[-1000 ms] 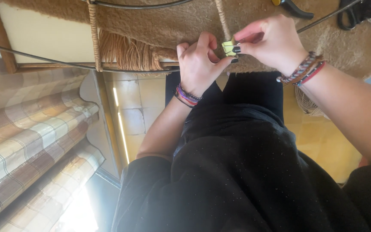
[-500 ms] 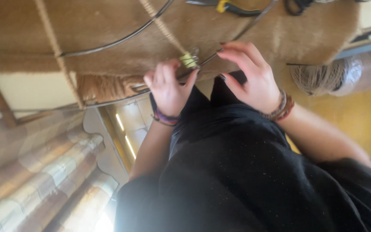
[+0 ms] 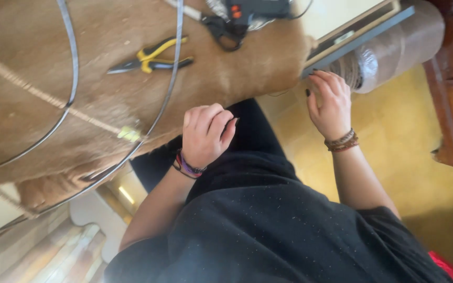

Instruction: The person wraps a rope around a metal frame, secures it with a hot glue gun, and uses binder clips to hold the rope in place while the glue sets.

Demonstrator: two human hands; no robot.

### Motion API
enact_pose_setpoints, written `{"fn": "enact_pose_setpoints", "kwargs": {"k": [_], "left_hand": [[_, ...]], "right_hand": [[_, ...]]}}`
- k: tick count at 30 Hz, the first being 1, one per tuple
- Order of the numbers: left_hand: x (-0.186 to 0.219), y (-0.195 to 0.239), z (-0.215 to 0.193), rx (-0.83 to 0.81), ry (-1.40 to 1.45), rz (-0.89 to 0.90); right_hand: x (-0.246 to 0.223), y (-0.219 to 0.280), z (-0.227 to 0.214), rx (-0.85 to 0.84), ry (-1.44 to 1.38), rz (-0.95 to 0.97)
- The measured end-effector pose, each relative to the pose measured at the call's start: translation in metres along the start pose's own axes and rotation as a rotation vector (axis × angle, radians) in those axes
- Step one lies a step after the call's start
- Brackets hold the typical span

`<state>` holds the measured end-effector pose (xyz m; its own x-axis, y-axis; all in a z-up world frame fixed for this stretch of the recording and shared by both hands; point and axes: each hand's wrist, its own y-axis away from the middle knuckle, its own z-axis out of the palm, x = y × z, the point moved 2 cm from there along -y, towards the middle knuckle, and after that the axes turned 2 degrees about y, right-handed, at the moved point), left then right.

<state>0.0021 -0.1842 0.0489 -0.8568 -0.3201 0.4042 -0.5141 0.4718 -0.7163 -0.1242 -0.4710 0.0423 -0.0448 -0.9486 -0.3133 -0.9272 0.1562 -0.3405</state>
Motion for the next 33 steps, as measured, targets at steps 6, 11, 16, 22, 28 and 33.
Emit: {"fn": "enact_pose_setpoints", "kwargs": {"k": [6, 11, 16, 22, 28, 33], "left_hand": [[0.03, -0.035, 0.063, -0.09, 0.099, 0.096], [0.044, -0.049, 0.095, -0.154, 0.177, 0.125], [0.042, -0.047, 0.114, -0.186, 0.196, 0.114], [0.054, -0.051, 0.116, -0.159, 0.222, 0.118], [0.054, -0.044, 0.116, -0.167, 0.238, 0.089], [0.056, -0.036, 0.121, -0.172, 0.256, 0.113]], "right_hand": [[0.065, -0.022, 0.027, -0.267, 0.162, -0.091], [0.09, -0.011, 0.027, -0.381, 0.156, -0.098], [0.12, -0.021, 0.035, -0.384, -0.046, -0.029], [0.141, -0.038, 0.119, -0.674, 0.44, -0.036], [0.128, -0.04, 0.139, -0.929, 0.454, 0.093], [0.117, -0.053, 0.127, -0.941, 0.413, 0.086]]}}
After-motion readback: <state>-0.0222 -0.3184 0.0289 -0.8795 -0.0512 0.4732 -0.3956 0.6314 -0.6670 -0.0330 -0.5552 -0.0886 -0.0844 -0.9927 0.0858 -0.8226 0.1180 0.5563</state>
